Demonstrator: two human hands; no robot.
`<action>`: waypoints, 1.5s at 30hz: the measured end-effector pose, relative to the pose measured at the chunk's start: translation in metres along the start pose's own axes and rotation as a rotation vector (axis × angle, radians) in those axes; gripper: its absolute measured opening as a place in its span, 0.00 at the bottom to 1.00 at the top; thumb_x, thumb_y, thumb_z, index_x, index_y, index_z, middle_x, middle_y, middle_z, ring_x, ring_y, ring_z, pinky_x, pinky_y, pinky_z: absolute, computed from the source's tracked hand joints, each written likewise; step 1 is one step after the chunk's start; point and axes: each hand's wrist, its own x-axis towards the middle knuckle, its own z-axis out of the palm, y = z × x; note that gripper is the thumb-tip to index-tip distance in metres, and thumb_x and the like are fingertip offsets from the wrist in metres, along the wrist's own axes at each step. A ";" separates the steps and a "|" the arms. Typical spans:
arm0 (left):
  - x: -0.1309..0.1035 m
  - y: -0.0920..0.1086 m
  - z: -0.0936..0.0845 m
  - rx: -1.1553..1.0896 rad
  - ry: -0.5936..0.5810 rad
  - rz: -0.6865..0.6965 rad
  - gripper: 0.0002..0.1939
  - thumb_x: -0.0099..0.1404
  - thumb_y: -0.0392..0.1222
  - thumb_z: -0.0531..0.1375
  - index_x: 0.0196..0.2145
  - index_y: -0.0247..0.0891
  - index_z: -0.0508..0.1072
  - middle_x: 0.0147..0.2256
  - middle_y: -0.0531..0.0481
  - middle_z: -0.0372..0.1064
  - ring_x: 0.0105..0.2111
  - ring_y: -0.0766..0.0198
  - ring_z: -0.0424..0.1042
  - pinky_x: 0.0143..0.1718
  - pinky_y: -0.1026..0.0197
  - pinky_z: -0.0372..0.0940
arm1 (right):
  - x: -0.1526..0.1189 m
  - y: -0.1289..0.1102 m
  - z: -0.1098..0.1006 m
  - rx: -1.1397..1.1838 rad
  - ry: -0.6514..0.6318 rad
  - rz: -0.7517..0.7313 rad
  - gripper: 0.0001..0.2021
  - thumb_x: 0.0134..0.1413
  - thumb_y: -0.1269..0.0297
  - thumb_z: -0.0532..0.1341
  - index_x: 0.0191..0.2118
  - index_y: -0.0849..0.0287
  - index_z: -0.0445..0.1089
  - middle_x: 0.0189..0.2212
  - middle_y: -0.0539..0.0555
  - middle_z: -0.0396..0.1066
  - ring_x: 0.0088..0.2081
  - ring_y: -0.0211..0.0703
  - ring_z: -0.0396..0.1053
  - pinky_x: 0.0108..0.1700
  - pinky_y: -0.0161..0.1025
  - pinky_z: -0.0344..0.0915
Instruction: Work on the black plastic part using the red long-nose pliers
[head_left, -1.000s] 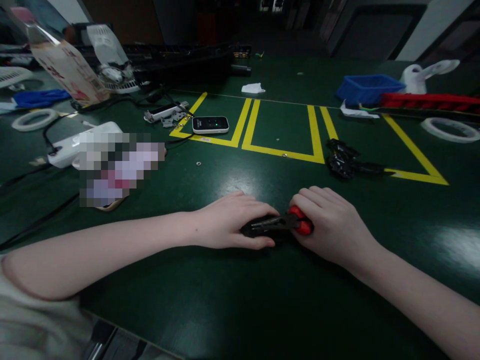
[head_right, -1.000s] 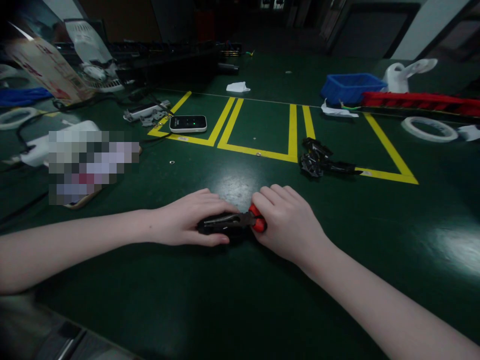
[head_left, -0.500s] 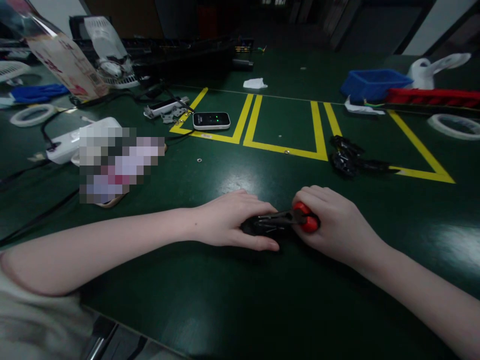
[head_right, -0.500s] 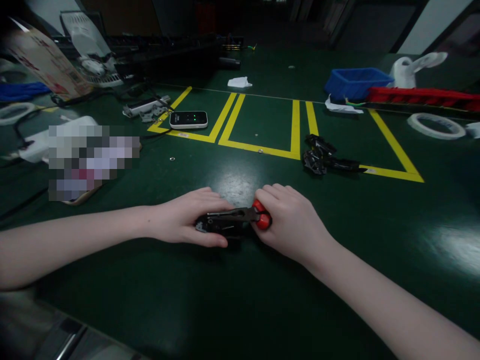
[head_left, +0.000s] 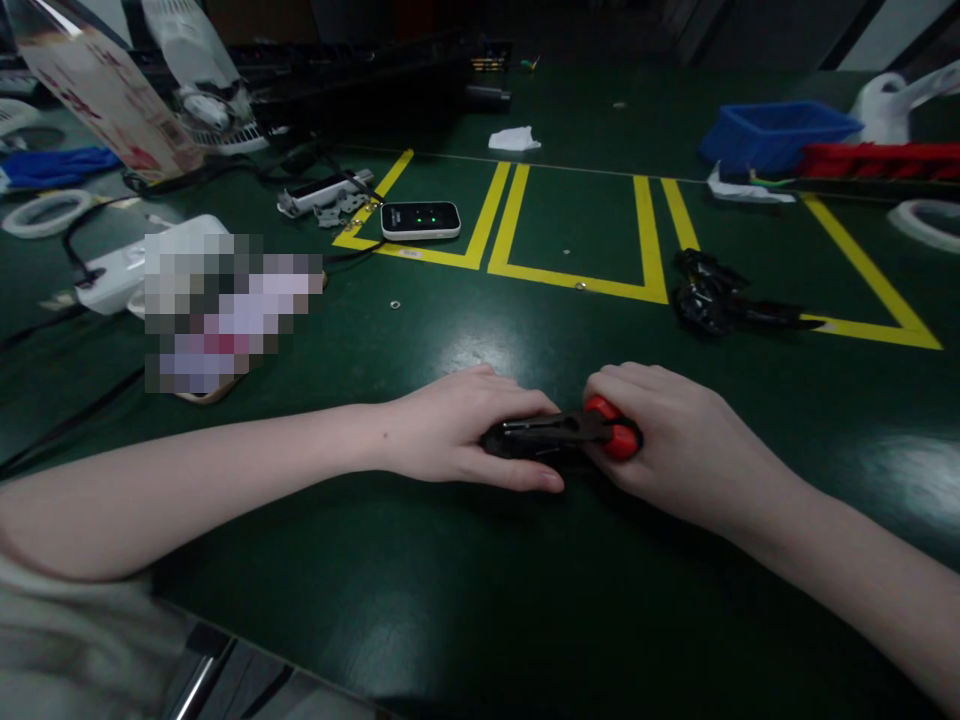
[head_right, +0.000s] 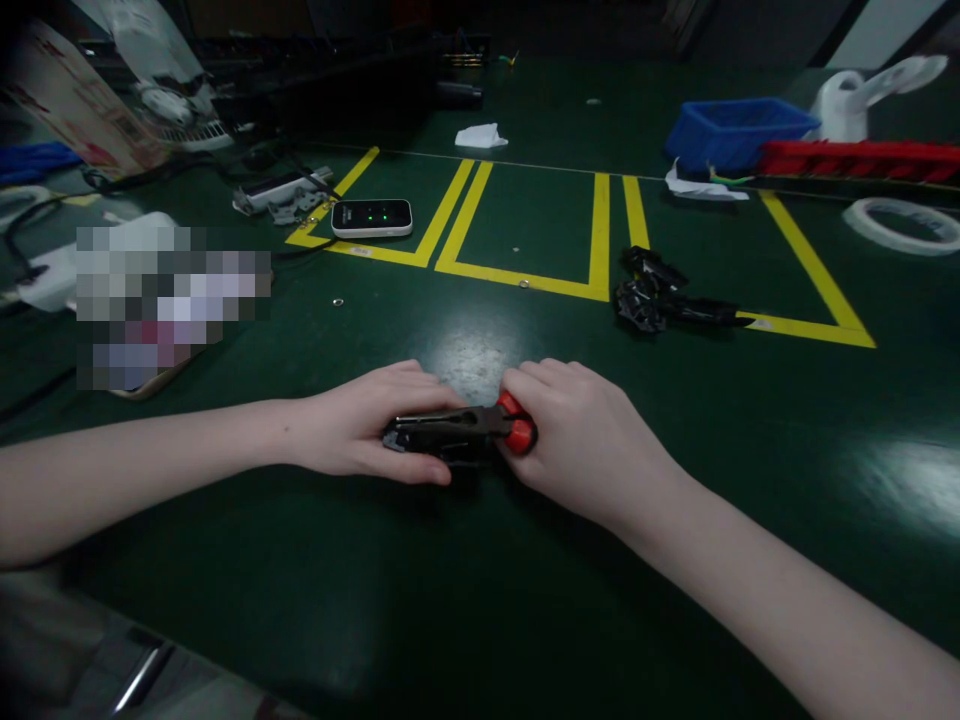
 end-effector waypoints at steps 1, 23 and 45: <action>0.000 0.000 0.000 0.005 -0.003 -0.004 0.19 0.68 0.55 0.61 0.45 0.34 0.73 0.37 0.49 0.75 0.35 0.62 0.72 0.39 0.61 0.59 | 0.000 -0.001 0.000 -0.006 -0.001 -0.001 0.05 0.48 0.67 0.59 0.26 0.54 0.60 0.25 0.53 0.68 0.27 0.46 0.66 0.29 0.42 0.63; 0.001 0.000 0.003 0.067 -0.013 0.015 0.22 0.68 0.53 0.63 0.52 0.35 0.70 0.42 0.49 0.76 0.39 0.61 0.73 0.42 0.61 0.56 | -0.001 -0.007 -0.003 -0.147 -0.005 -0.040 0.07 0.46 0.69 0.56 0.25 0.53 0.56 0.23 0.53 0.64 0.24 0.46 0.62 0.26 0.42 0.58; -0.002 0.002 0.002 0.134 0.017 -0.015 0.25 0.67 0.56 0.62 0.55 0.38 0.71 0.51 0.43 0.70 0.50 0.53 0.69 0.47 0.56 0.60 | -0.005 0.007 -0.005 0.210 0.104 0.161 0.05 0.52 0.62 0.59 0.30 0.55 0.63 0.28 0.53 0.66 0.30 0.46 0.64 0.31 0.44 0.59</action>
